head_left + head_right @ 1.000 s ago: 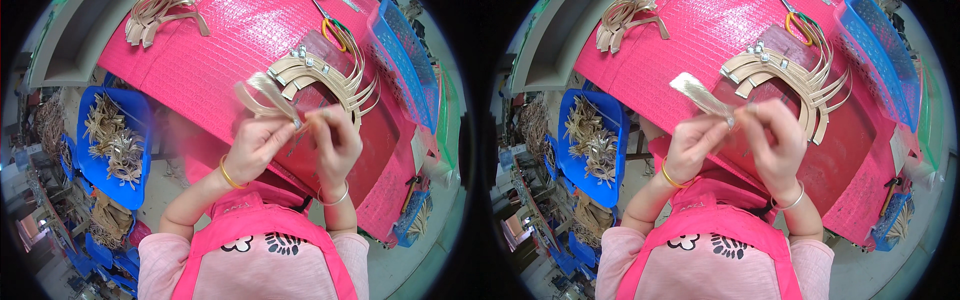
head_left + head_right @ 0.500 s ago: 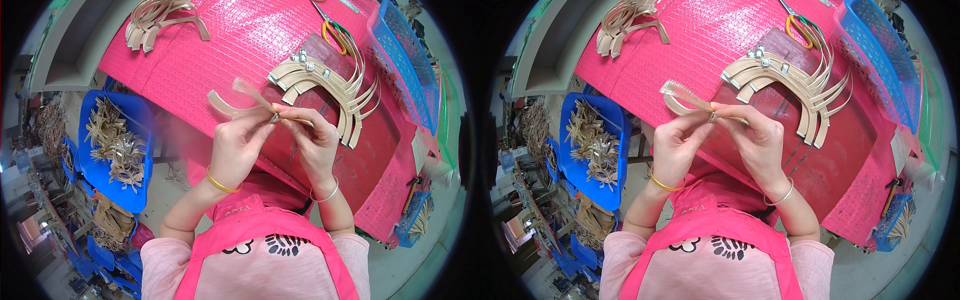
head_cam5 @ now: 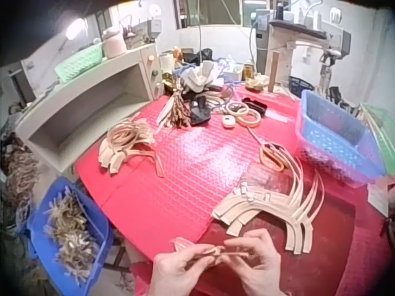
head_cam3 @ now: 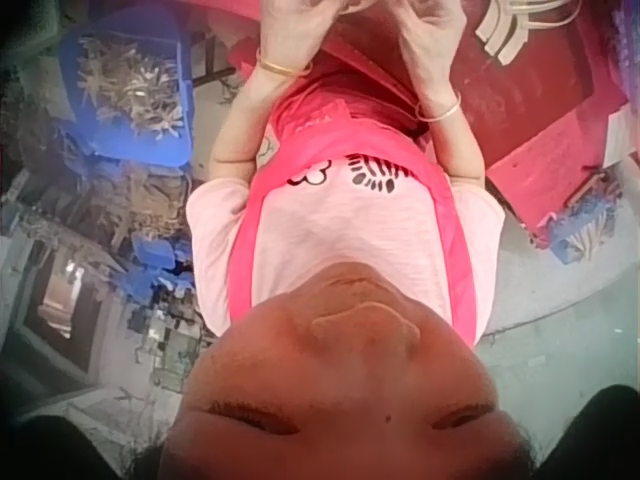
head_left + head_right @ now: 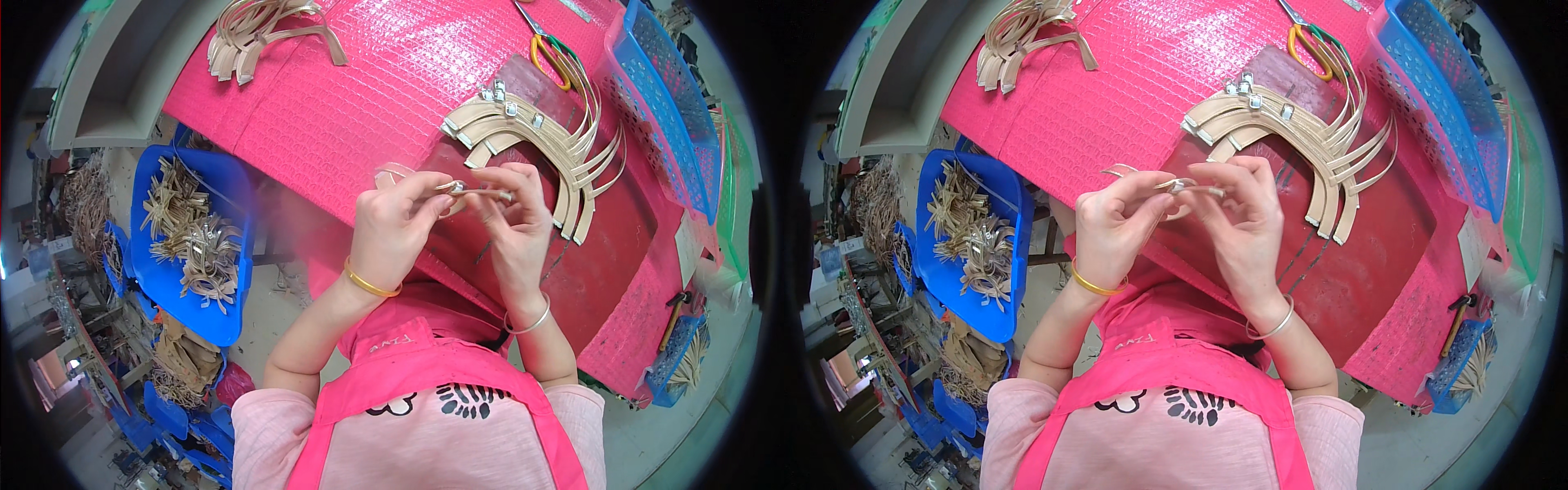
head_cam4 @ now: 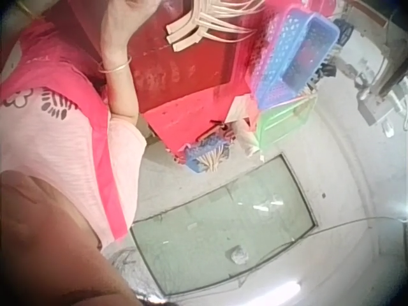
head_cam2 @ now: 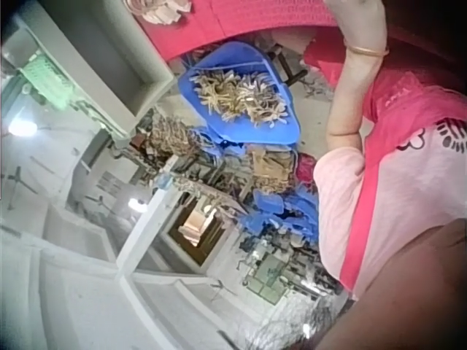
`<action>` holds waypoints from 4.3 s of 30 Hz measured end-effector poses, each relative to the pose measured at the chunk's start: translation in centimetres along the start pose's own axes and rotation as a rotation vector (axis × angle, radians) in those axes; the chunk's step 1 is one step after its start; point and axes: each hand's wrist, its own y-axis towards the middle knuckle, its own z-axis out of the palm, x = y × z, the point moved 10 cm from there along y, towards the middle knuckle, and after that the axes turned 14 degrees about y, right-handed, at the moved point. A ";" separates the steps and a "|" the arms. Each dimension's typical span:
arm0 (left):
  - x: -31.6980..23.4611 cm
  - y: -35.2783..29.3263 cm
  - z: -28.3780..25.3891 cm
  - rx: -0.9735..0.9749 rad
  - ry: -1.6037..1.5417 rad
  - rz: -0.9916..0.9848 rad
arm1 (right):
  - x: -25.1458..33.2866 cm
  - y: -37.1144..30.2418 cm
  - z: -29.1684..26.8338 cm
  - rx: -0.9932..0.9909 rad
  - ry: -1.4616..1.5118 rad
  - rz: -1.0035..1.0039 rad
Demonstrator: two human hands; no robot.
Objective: The recorder is assembling gold-colored sandal straps by inserting metallic buckles and loops onto the pre-cut leather components.
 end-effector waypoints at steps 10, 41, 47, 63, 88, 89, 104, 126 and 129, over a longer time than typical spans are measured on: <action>-1.8 -0.3 -1.0 -0.152 0.156 0.183 | -4.4 -2.3 2.8 0.006 0.819 0.672; 4.2 15.4 -15.8 -0.502 1.336 0.199 | -6.9 7.0 3.1 0.222 0.206 0.426; 6.2 19.5 -16.7 -0.864 1.545 0.390 | -6.1 1.5 -1.3 0.189 -0.014 0.477; -6.5 9.4 3.1 -0.082 0.667 0.907 | 1.7 4.2 -12.6 0.406 -1.390 -0.080; -5.0 7.7 3.0 0.219 0.580 0.856 | 5.3 -7.3 -15.2 0.172 -0.333 0.144; -4.2 8.4 2.5 0.254 0.414 0.701 | 5.0 -8.0 -14.8 0.210 -0.016 0.235; 3.5 2.9 5.0 0.625 -0.063 -0.214 | -2.6 -3.3 0.1 0.175 0.228 0.651; 5.0 0.3 4.4 0.513 -0.612 -0.408 | -5.2 -3.3 1.0 0.146 0.050 0.599; 4.2 0.2 4.6 0.466 -0.647 -0.387 | -5.5 -2.8 1.5 0.084 0.143 0.511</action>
